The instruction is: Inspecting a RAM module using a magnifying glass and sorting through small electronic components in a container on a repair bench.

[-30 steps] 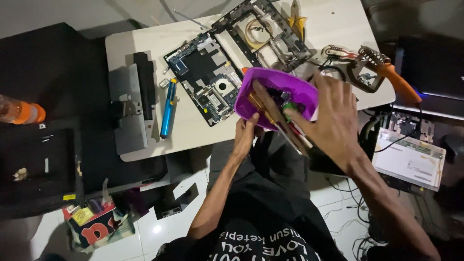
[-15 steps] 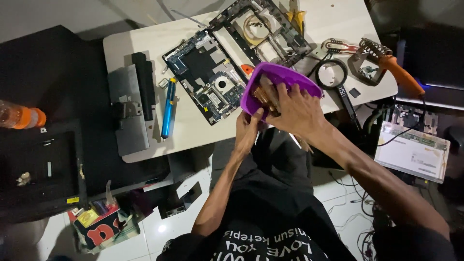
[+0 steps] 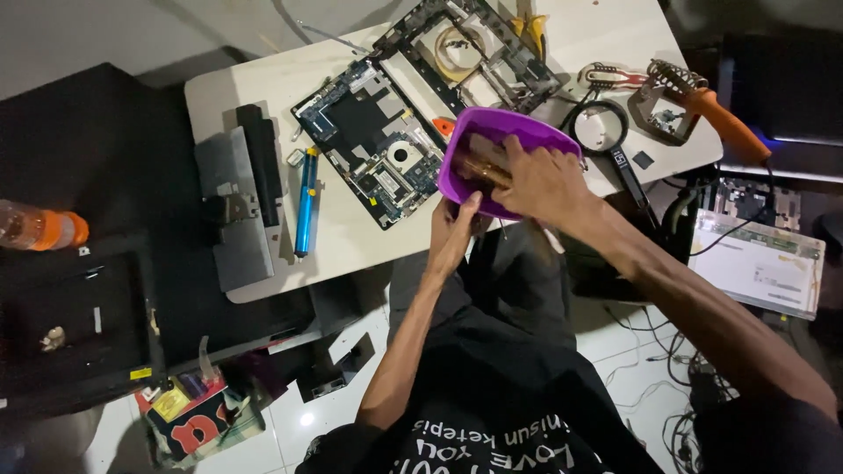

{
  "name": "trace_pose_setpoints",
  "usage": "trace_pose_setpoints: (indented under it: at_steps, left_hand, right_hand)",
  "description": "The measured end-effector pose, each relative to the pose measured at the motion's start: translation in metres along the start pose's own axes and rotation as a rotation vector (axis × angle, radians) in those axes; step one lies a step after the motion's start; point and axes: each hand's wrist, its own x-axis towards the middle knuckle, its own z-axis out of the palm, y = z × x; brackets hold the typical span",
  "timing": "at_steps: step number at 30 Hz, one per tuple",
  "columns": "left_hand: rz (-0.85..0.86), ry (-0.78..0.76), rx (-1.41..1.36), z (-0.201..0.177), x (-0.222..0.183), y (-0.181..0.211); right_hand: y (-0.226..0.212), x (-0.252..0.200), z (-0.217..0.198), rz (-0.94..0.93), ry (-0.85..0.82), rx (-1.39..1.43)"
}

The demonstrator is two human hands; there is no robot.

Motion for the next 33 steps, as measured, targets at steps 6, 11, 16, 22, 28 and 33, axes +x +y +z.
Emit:
trace_pose_setpoints:
  at_steps: [6,11,16,22,28,33]
  left_hand:
    - [-0.027,-0.028,0.015,-0.008,0.006,-0.014]
    - [-0.118,-0.021,0.019,-0.011,0.013,-0.010]
    - [-0.135,-0.012,0.056,-0.014,0.016,-0.011]
    - [-0.126,-0.022,0.079,-0.013,0.017,-0.013]
    - [-0.132,-0.020,-0.096,-0.015,0.015,-0.021]
    - [-0.182,0.006,0.094,-0.010,0.013,-0.013]
  right_hand:
    - [0.004,0.005,-0.023,-0.022,-0.121,0.094]
    - [-0.012,-0.015,-0.097,-0.027,-0.271,0.217]
    - [-0.009,-0.013,-0.096,-0.031,-0.252,0.232]
    - [-0.009,-0.009,-0.095,-0.044,-0.260,0.251]
    - [0.001,-0.013,-0.113,-0.012,-0.328,0.435]
    - [0.042,0.002,-0.087,-0.041,-0.259,0.537]
